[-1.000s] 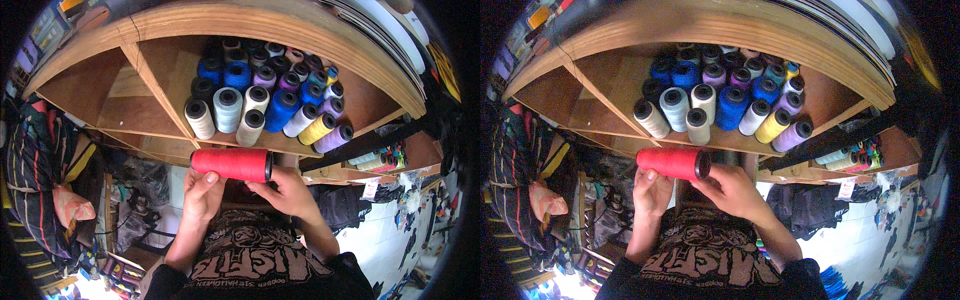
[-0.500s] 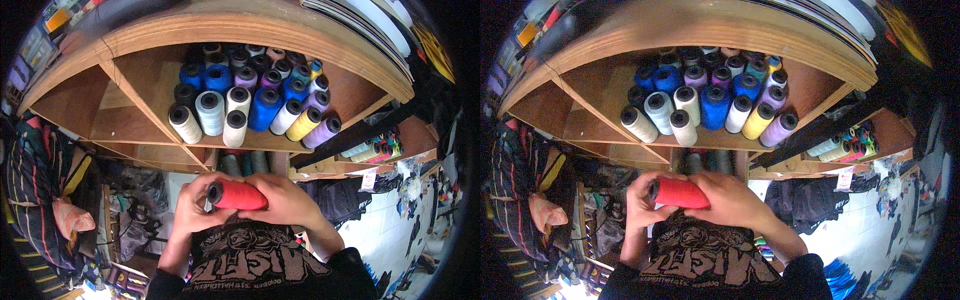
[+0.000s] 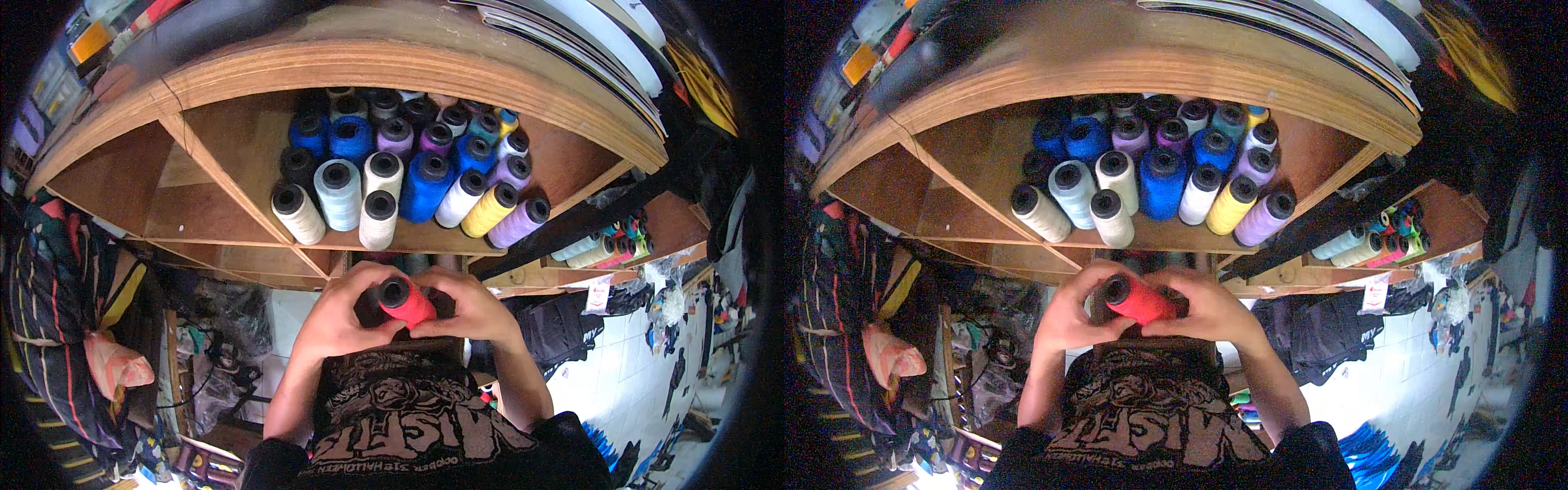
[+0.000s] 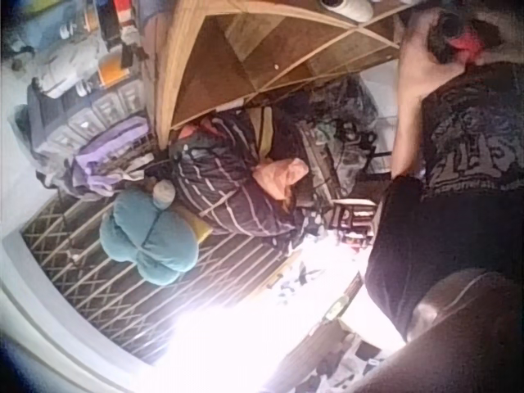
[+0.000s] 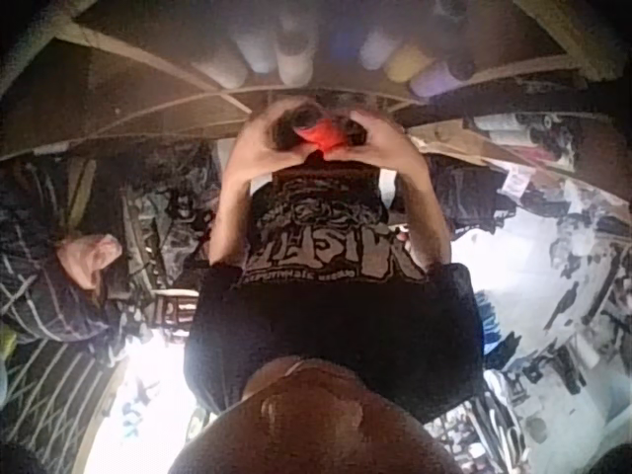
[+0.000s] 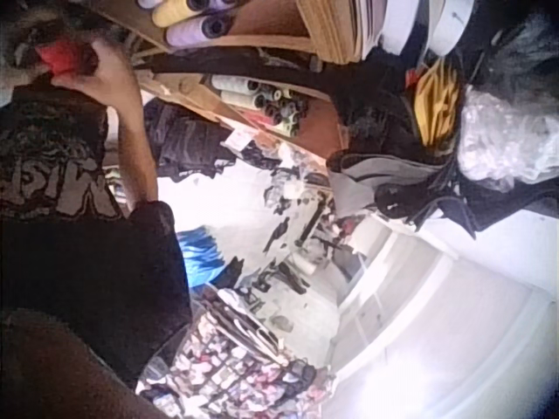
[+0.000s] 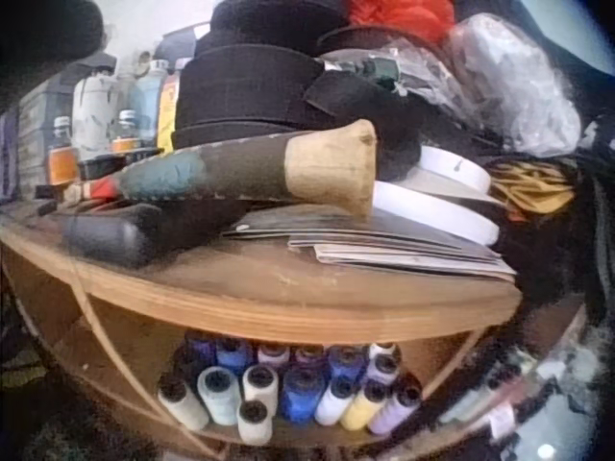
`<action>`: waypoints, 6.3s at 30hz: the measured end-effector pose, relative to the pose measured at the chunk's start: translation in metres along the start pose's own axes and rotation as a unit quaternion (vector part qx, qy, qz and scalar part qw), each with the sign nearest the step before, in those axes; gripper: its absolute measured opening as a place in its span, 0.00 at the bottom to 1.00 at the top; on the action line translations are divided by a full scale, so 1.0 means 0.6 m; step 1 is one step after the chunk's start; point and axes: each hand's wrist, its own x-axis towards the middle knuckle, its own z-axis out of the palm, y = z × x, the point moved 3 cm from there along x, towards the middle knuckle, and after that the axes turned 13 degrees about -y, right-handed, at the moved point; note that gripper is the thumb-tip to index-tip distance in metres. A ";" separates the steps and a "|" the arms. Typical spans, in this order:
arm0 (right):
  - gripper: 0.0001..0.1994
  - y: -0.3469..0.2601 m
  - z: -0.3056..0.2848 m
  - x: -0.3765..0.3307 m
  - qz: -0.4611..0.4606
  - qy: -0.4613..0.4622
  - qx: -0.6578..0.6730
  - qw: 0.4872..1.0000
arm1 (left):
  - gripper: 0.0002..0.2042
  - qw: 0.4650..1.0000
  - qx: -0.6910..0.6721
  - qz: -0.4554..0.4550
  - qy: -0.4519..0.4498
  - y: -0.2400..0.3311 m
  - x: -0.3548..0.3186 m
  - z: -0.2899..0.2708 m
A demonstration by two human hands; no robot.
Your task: The person picks up thread spools from a box and a shelf, handles them to tuck in loose thread ends, and places them back onto the wooden shelf by hand.
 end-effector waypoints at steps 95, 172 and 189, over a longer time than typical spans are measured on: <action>0.13 0.487 0.441 0.026 0.293 -0.217 -0.116 0.924 | 0.14 0.777 -0.063 -0.555 0.291 -0.482 -0.525 0.291; 0.26 0.794 0.731 0.129 0.340 -0.220 0.336 0.850 | 0.33 0.691 -0.436 -0.268 0.511 -0.865 -0.496 0.454; 0.35 0.827 0.749 0.126 0.271 -0.119 0.448 0.843 | 0.39 0.718 -0.269 -0.355 0.536 -0.881 -0.506 0.465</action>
